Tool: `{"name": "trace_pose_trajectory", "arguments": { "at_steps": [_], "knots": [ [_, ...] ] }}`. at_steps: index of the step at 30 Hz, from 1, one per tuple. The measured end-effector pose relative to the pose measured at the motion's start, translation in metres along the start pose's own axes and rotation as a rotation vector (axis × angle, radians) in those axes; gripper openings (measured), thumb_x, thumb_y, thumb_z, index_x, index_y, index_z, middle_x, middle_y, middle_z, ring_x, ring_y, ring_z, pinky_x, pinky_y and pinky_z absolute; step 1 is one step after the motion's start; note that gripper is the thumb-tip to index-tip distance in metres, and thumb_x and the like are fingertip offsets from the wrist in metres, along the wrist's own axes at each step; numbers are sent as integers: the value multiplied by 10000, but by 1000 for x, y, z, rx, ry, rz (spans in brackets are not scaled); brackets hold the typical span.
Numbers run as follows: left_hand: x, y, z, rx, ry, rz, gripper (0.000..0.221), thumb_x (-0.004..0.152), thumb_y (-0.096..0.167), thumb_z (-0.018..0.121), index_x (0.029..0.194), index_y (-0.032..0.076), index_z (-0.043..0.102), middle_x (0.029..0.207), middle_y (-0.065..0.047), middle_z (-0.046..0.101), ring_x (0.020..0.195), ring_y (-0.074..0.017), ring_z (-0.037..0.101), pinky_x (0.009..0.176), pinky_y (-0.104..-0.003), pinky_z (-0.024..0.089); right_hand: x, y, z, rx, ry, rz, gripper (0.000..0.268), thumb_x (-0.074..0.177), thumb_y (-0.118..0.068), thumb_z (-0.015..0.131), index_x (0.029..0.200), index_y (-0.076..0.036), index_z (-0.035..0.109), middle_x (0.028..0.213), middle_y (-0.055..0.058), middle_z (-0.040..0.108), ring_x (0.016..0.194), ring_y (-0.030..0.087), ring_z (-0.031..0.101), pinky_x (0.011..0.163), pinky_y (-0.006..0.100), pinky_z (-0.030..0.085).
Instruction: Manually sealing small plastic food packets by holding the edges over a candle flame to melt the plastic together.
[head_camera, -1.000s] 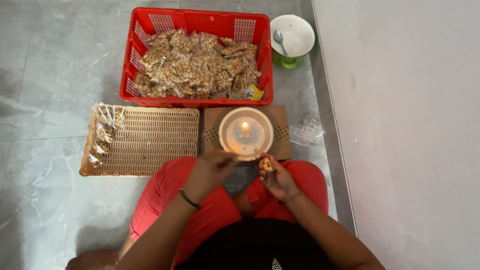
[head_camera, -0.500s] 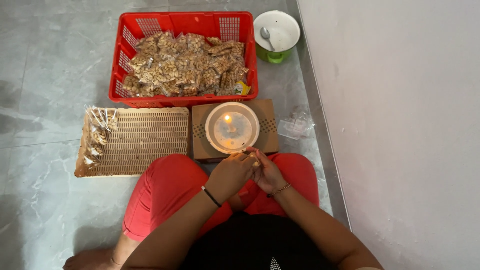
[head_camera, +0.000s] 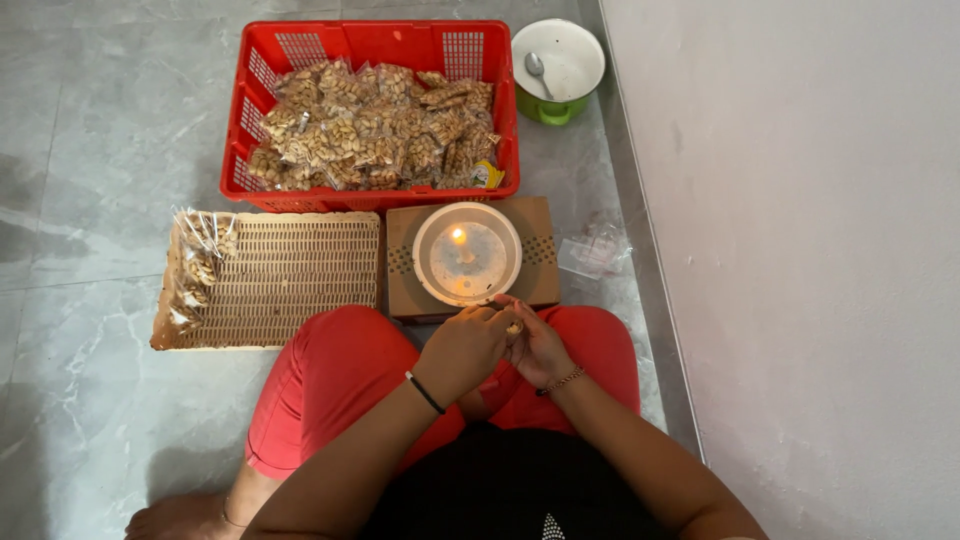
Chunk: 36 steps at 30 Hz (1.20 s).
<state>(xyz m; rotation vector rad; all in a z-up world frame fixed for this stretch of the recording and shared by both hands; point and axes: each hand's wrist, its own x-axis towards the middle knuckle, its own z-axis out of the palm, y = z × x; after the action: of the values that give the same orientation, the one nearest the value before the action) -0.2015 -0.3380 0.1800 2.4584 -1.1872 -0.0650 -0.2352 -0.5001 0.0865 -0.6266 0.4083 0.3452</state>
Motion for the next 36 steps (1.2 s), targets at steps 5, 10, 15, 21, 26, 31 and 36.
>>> {"name": "trace_pose_trajectory", "arguments": {
  "at_steps": [5, 10, 15, 21, 26, 31, 36],
  "knots": [
    [-3, -8, 7, -113, 3, -17, 142, 964, 153, 582, 1050, 54, 637, 914, -132, 677, 855, -346, 713, 618, -356, 606, 10, 6, -17, -13, -8, 8, 391, 1076, -350, 496, 1374, -96, 514, 862, 58, 675, 708, 183, 739, 653, 354, 640],
    [-12, 28, -50, -509, 101, -41, 63, 918, 129, 679, 944, 72, 686, 894, -140, 704, 851, -403, 721, 685, -416, 601, 15, 6, -23, -23, -5, -2, 395, 1071, -338, 504, 1379, -91, 517, 909, 65, 670, 737, 198, 734, 645, 384, 650],
    [-46, 101, -132, -1405, -300, 535, 354, 1066, 413, 537, 1158, 86, 641, 1213, -92, 690, 1201, -283, 704, 1134, -416, 600, 2, 0, -1, 7, 9, 37, 398, 1032, -382, 550, 1343, -140, 598, 888, 53, 651, 674, 118, 642, 617, 286, 592],
    [-54, 86, -138, -1294, -89, 515, 318, 1034, 365, 582, 1161, 86, 667, 1200, -105, 704, 1180, -311, 708, 1087, -438, 590, 15, 9, -29, 7, -41, 22, 431, 1078, -361, 465, 1428, -113, 500, 984, 89, 644, 756, 148, 718, 673, 346, 660],
    [-52, 67, -137, -1217, 59, 509, 293, 1005, 321, 621, 1164, 86, 691, 1189, -116, 717, 1162, -336, 711, 1045, -458, 581, 15, 10, -30, -6, -33, 23, 435, 1076, -362, 465, 1432, -113, 497, 974, 94, 644, 747, 158, 727, 661, 355, 663],
    [-49, 41, -138, -1122, 202, 498, 277, 976, 277, 661, 1168, 85, 715, 1178, -128, 730, 1144, -362, 714, 1004, -478, 572, 16, 9, -24, -7, -27, 23, 422, 1070, -358, 475, 1410, -110, 517, 969, 116, 667, 747, 173, 746, 653, 357, 660],
    [-30, -53, -83, -1021, 269, 222, 438, 881, 147, 757, 1304, 51, 699, 1321, -224, 671, 1280, -447, 594, 1026, -530, 491, -3, 6, 3, -12, 46, 122, 377, 1054, -446, 510, 1242, -148, 643, 933, 48, 698, 688, 113, 683, 577, 258, 601]
  ]
}}
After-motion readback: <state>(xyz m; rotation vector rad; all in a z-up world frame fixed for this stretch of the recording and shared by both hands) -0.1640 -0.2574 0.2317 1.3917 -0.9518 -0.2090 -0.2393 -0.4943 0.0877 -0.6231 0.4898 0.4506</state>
